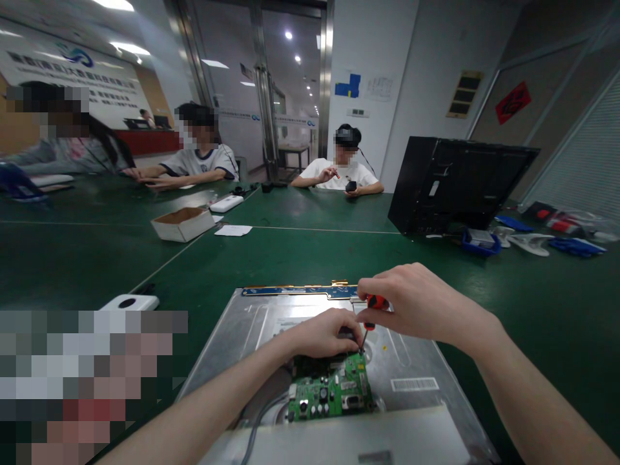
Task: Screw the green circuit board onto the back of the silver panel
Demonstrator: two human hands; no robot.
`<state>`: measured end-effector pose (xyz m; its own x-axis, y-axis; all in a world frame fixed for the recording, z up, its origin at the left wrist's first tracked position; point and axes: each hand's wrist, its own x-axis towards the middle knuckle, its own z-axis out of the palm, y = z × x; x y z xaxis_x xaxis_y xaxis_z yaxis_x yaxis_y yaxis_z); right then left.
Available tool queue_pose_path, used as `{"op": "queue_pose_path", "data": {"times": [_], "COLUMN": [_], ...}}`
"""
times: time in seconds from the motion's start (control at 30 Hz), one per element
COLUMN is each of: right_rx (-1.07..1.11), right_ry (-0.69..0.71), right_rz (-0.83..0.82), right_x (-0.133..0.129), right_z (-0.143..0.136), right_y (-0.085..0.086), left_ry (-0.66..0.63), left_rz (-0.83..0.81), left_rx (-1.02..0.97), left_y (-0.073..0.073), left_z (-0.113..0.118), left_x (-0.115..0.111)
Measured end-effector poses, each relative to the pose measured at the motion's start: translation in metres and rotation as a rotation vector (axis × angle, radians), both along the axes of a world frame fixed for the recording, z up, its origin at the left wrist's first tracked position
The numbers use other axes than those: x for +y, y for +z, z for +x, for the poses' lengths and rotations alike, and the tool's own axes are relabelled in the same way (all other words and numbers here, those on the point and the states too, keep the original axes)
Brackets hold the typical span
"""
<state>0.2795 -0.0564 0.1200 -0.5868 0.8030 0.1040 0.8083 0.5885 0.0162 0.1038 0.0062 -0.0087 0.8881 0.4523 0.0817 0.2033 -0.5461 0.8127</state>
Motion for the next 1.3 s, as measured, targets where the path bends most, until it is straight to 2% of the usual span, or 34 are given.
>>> {"op": "queue_pose_path", "data": {"times": [0.13, 0.27, 0.6, 0.8, 0.93, 1.03, 1.1, 1.13, 1.2, 1.3], "right_rx": [-0.004, 0.065, 0.102, 0.155, 0.172, 0.19, 0.198, 0.199, 0.2, 0.2], "right_ry": [-0.03, 0.017, 0.055, -0.006, -0.047, -0.067, -0.082, -0.089, -0.102, -0.114], "right_rz": [-0.02, -0.063, -0.082, -0.067, -0.033, 0.001, 0.019, 0.026, 0.043, 0.048], "right_x": [-0.002, -0.005, -0.007, -0.009, -0.01, -0.012, -0.012, -0.013, -0.013, -0.014], "right_z": [0.001, 0.003, 0.008, 0.02, 0.029, 0.036, 0.039, 0.041, 0.042, 0.043], "right_y": [0.002, 0.003, 0.007, 0.017, 0.023, 0.027, 0.029, 0.03, 0.031, 0.032], "left_ry": [-0.006, -0.008, 0.01, 0.01, 0.098, 0.237, 0.324, 0.364, 0.348, 0.309], "left_rz": [0.031, 0.078, 0.075, 0.041, -0.014, 0.075, 0.187, 0.267, 0.406, 0.404], "left_rx": [-0.011, -0.003, 0.002, -0.001, -0.043, -0.066, 0.028, 0.139, 0.49, 0.72], "left_y": [0.0, -0.002, 0.0, 0.001, 0.015, 0.035, 0.047, 0.052, 0.059, 0.06], "left_z": [0.0, 0.0, 0.0, 0.0, -0.005, -0.013, -0.02, -0.024, -0.032, -0.043], "left_x": [0.0, 0.001, 0.0, 0.002, 0.01, 0.02, 0.025, 0.027, 0.03, 0.029]}}
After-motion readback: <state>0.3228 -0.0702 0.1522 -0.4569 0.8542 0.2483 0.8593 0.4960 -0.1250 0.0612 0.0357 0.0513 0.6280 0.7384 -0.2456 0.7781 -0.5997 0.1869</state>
